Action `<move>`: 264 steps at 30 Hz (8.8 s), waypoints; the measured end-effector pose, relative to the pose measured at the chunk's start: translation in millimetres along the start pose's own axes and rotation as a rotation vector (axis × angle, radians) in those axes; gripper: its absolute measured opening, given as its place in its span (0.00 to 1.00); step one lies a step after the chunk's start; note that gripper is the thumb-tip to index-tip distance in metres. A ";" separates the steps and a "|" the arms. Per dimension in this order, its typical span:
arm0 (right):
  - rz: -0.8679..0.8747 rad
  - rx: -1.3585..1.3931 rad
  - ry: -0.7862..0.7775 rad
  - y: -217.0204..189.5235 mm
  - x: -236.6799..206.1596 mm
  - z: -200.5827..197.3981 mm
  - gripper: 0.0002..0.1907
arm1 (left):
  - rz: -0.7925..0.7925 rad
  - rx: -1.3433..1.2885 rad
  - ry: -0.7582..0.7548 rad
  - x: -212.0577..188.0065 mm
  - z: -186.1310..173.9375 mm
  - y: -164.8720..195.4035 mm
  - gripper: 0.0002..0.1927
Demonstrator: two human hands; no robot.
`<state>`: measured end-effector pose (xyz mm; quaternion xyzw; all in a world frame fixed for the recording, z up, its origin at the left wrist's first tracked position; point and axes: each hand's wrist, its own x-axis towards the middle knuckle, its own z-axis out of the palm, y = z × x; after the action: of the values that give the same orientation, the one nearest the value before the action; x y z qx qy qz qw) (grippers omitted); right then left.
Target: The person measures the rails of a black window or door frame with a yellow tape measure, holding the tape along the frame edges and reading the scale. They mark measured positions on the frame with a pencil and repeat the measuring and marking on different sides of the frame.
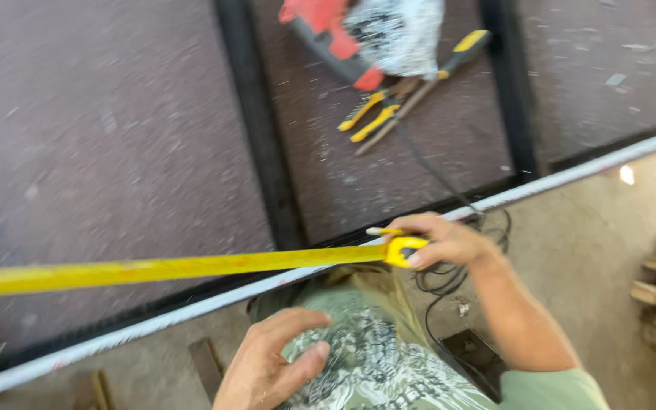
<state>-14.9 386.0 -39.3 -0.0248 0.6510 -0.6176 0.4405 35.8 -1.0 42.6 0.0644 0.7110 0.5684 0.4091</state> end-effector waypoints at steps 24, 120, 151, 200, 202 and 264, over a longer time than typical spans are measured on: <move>-0.653 -0.745 1.483 41.7 -112.1 -112.2 0.22 | -0.082 0.603 0.191 188.6 125.4 20.8 0.24; 0.034 -0.537 0.657 57.6 -83.7 -282.1 0.22 | -0.134 0.782 0.286 259.5 212.1 109.3 0.23; 0.001 -0.504 0.658 58.9 -76.1 -276.9 0.21 | -0.137 0.783 0.289 257.1 209.7 108.9 0.23; 0.051 -0.778 0.626 52.8 -113.7 -265.2 0.29 | 0.053 0.843 0.366 249.2 207.1 108.1 0.21; 0.102 -0.764 0.626 51.3 -112.3 -264.4 0.29 | 0.038 0.849 0.358 249.1 206.7 107.9 0.21; 0.080 -0.662 0.659 46.4 -97.8 -255.1 0.22 | 0.021 0.846 0.335 248.3 202.4 103.1 0.22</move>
<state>-85.5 653.0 -63.0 0.0585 0.9186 -0.3345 0.2021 -33.2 325.8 1.2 0.1403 0.9363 0.2347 0.2205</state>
